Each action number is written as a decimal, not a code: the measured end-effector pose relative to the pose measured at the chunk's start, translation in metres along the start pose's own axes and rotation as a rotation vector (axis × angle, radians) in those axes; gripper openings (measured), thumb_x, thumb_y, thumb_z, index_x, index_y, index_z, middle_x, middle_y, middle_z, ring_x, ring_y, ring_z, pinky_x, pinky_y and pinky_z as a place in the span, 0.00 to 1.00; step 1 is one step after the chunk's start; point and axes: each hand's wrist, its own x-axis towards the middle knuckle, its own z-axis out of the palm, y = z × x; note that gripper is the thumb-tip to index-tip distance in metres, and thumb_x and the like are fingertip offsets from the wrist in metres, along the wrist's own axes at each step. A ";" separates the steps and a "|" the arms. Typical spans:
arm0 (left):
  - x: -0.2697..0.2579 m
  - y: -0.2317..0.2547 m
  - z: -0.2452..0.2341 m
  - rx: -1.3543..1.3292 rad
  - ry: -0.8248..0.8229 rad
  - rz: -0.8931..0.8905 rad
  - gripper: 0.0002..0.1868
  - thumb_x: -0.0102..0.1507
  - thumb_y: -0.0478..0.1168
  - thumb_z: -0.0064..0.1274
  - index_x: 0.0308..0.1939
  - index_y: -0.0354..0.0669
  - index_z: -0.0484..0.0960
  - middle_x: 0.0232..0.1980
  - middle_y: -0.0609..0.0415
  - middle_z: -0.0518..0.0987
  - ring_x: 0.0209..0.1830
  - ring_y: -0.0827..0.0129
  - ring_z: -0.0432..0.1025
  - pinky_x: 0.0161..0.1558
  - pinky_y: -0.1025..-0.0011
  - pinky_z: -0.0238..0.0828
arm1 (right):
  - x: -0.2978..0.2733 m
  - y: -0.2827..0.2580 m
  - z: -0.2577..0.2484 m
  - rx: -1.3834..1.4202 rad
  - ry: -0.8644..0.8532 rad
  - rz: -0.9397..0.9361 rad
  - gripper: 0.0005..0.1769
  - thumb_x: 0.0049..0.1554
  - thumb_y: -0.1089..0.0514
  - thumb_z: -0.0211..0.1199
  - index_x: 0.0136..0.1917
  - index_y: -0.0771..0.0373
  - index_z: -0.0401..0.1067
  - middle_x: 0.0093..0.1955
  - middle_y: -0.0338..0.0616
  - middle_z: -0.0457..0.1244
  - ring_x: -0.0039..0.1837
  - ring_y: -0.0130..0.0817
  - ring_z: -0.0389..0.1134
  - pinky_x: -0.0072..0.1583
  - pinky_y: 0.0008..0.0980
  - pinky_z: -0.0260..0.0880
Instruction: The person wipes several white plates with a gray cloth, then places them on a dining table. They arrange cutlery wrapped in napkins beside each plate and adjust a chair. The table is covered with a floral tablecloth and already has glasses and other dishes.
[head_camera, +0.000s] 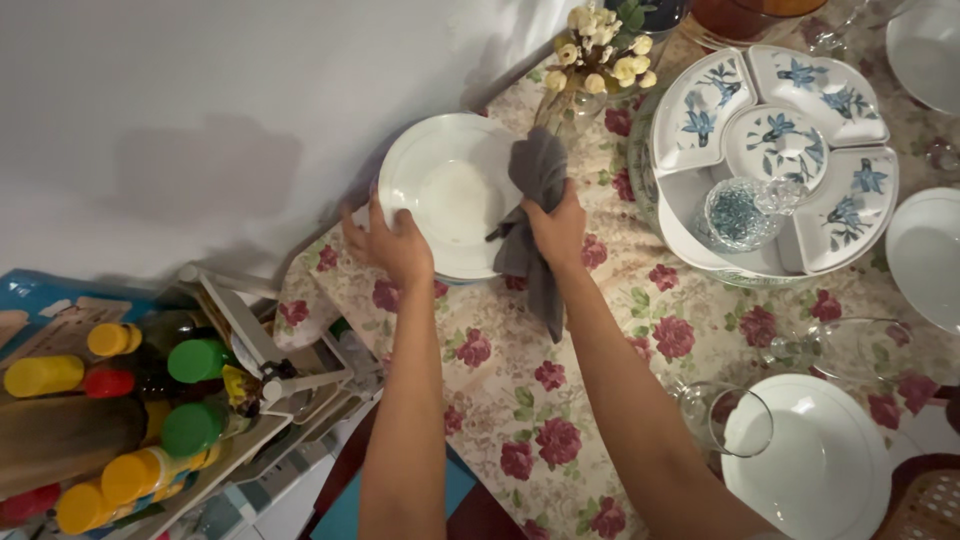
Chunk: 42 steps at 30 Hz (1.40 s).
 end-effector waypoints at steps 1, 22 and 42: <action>-0.001 0.004 -0.003 0.089 0.016 -0.008 0.23 0.62 0.38 0.56 0.63 0.50 0.82 0.77 0.43 0.55 0.72 0.43 0.50 0.67 0.47 0.54 | 0.001 0.003 -0.001 0.034 0.021 -0.018 0.35 0.49 0.47 0.72 0.62 0.70 0.67 0.53 0.66 0.69 0.58 0.61 0.71 0.58 0.47 0.70; -0.117 0.066 -0.166 -0.937 -0.209 -0.157 0.33 0.73 0.54 0.40 0.77 0.38 0.58 0.76 0.45 0.64 0.73 0.57 0.63 0.70 0.63 0.61 | -0.110 -0.147 -0.118 0.018 -0.062 -0.350 0.54 0.44 0.53 0.72 0.76 0.73 0.49 0.76 0.63 0.48 0.77 0.61 0.51 0.77 0.47 0.53; -0.293 0.048 -0.352 -1.202 -0.358 -0.271 0.31 0.71 0.49 0.46 0.75 0.42 0.60 0.70 0.44 0.70 0.67 0.56 0.71 0.65 0.60 0.73 | -0.317 -0.172 -0.221 -0.434 -0.426 -0.640 0.46 0.52 0.55 0.65 0.77 0.73 0.51 0.83 0.67 0.38 0.85 0.61 0.34 0.79 0.64 0.34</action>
